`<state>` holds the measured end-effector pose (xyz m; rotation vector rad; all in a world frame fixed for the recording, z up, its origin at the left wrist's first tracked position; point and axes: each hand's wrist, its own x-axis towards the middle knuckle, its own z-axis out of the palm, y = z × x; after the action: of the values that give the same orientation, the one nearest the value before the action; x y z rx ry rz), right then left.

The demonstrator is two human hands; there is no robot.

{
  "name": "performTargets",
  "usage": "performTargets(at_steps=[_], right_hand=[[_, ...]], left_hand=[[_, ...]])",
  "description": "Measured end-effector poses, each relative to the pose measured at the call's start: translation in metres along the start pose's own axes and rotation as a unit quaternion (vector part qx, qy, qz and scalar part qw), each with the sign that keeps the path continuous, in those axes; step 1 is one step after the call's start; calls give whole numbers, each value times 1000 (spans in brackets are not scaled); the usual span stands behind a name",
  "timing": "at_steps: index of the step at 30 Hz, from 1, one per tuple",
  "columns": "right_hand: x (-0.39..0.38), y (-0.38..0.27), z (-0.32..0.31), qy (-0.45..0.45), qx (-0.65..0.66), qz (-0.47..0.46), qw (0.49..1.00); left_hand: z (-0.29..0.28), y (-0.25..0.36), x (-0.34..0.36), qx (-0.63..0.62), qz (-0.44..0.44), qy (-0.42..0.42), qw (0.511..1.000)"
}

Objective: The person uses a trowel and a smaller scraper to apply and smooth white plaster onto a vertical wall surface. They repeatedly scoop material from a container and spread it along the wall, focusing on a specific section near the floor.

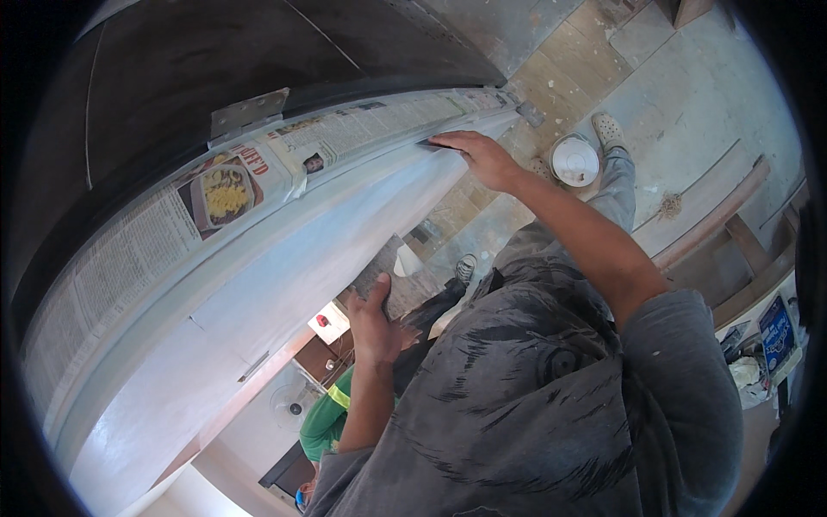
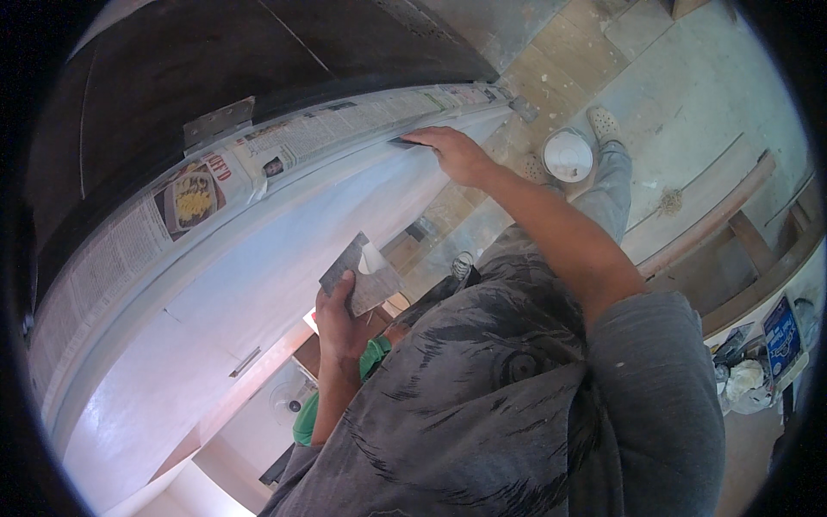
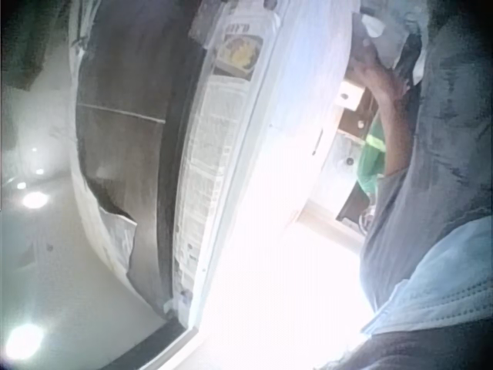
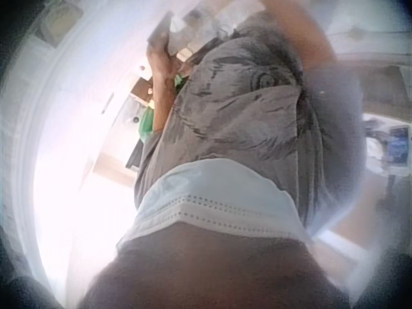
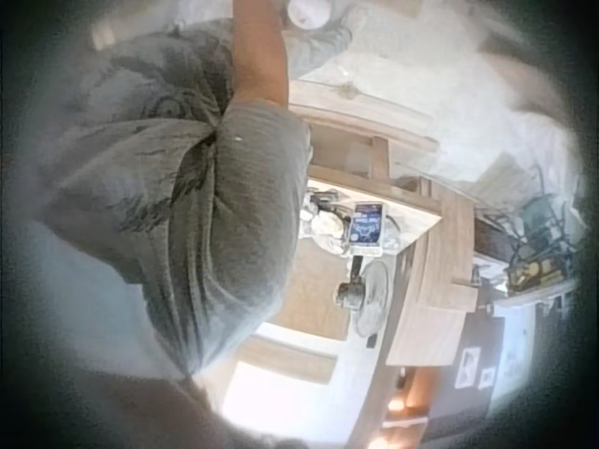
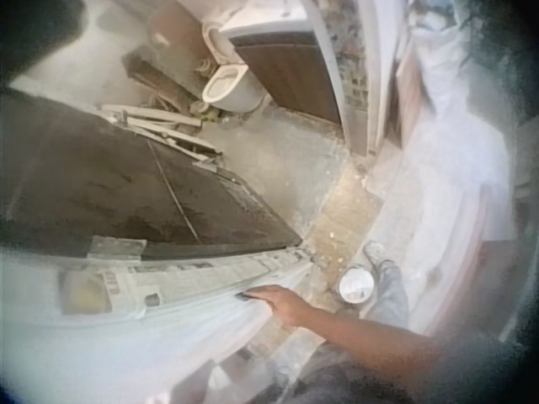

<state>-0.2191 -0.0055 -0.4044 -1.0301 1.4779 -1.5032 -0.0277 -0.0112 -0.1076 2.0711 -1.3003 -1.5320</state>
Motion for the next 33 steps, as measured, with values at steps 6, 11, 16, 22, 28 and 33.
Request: performTargets(at_steps=[6,11,16,22,28,33], right_hand=[[1,-1,9,-2,-11,1,1000],[-3,-4,17,8,-38,0,999],[-15,-5,15,1,-13,13,1000],[-32,-2,-12,-44,-32,41,998],[-14,5,-13,19,-25,28,999],[-4,19,0,31,-23,22,999]], left_hand=[[0,-1,-1,-7,-7,0,1000],[-19,-16,9,150,57,-20,987],[-4,-1,5,-76,-52,11,996],[-10,-11,13,114,57,-9,992],[1,5,8,0,-45,5,999],[2,3,8,57,-20,17,998]])
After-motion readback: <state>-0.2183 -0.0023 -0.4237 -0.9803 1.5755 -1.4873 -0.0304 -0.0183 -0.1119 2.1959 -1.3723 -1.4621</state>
